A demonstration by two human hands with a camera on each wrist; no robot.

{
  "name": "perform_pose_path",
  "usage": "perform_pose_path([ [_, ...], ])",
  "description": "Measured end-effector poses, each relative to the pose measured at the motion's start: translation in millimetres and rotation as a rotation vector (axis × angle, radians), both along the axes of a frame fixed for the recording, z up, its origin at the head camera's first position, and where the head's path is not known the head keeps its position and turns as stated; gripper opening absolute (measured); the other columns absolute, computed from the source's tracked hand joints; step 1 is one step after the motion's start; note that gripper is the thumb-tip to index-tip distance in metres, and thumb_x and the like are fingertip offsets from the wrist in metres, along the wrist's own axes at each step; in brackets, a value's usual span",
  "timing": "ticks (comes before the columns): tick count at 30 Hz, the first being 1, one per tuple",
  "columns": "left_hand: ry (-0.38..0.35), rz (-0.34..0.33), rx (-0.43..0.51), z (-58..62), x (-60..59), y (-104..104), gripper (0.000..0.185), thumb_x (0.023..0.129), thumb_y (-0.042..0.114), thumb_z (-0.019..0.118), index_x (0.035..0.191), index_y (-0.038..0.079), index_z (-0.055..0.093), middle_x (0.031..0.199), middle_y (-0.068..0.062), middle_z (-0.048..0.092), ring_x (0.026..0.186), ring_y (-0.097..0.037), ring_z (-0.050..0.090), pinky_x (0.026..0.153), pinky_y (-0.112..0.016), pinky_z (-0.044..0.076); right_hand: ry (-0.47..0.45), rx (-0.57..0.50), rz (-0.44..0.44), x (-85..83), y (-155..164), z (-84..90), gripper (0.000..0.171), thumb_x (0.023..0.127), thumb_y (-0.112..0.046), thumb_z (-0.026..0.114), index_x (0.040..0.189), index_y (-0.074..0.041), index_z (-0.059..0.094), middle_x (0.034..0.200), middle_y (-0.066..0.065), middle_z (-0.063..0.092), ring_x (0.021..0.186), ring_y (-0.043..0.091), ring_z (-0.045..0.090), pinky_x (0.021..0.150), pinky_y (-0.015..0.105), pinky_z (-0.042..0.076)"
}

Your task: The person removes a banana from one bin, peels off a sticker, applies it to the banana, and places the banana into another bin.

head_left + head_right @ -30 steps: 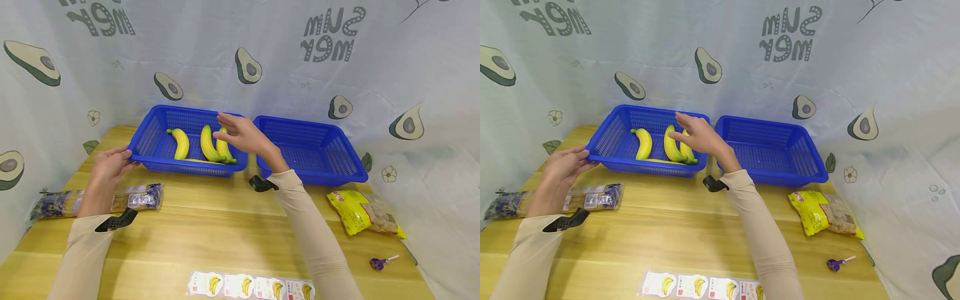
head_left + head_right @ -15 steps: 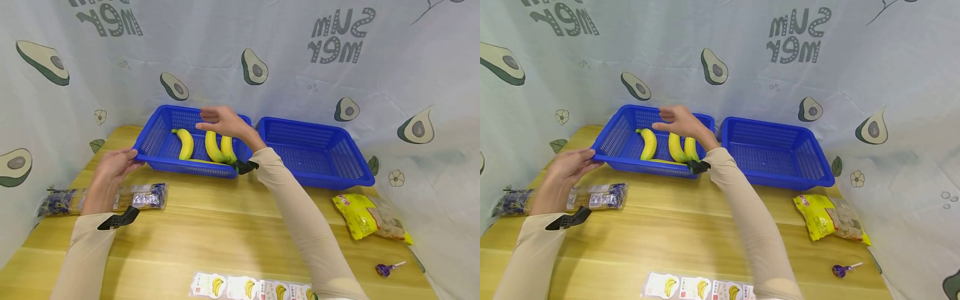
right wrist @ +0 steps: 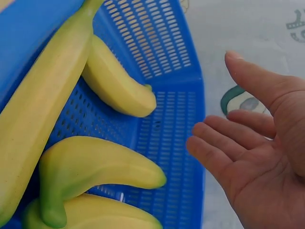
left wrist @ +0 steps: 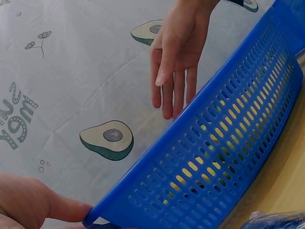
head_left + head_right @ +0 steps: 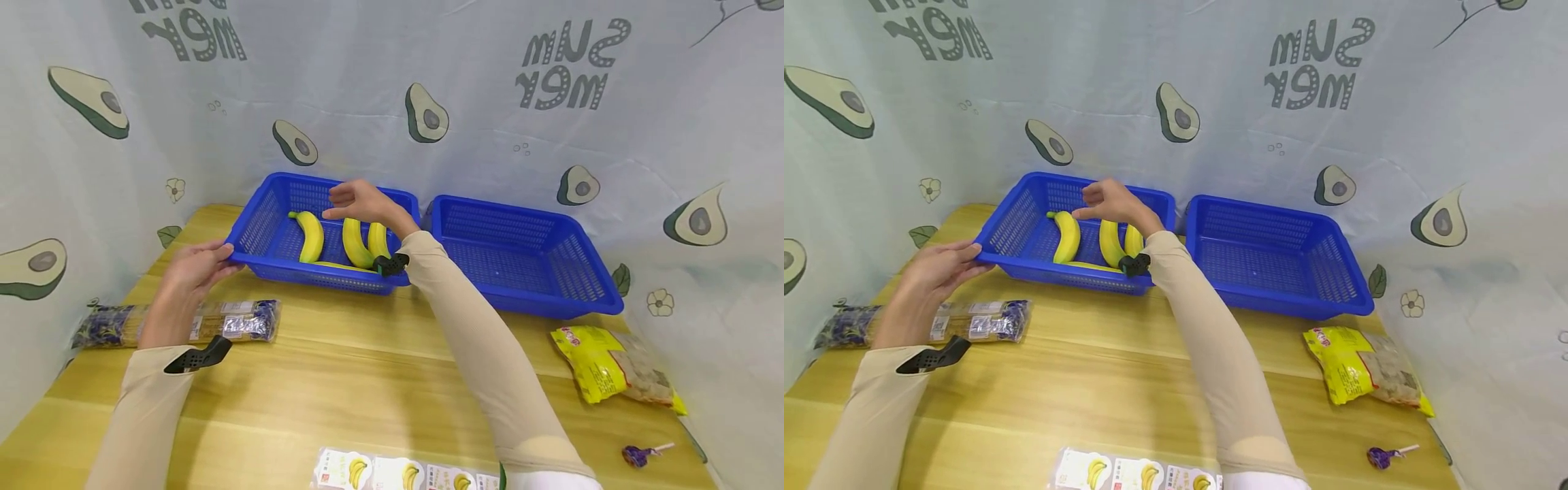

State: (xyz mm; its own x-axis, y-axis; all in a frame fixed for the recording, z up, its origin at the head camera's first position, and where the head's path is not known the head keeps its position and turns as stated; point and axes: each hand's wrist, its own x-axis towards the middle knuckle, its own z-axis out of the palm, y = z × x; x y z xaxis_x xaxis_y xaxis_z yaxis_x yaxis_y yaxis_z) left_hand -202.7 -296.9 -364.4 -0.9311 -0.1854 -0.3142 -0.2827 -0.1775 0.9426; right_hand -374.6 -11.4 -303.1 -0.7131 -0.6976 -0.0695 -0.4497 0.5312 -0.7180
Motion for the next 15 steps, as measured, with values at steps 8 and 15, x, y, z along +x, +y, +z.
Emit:
perform_pose_path([
  [8, -0.011, -0.028, -0.056, -0.7, 1.3, -4, 0.057, 0.115, 0.014, 0.048, 0.166, -0.006, 0.027, 0.083, 0.015, 0.071, 0.081, 0.0, 0.073, 0.094, -0.021, 0.059, -0.071, 0.002, 0.01, -12.1, -15, -12.9, 0.069, 0.104, -0.028, 0.076, 0.16, -0.001, 0.047, 0.162, 0.017, 0.052, 0.148, 0.027, 0.052, 0.119, 0.038, 0.048],
  [15, -0.001, -0.046, -0.074, -1.5, -0.4, -4, 0.057, 0.116, 0.015, 0.048, 0.166, -0.006, 0.028, 0.115, -0.007, 0.073, 0.084, 0.0, 0.073, 0.1, -0.023, 0.057, -0.058, 0.075, 0.013, -12.1, -27, -24.3, 0.071, 0.103, -0.03, 0.077, 0.16, -0.001, 0.048, 0.161, 0.016, 0.053, 0.149, 0.028, 0.05, 0.12, 0.04, 0.047],
])
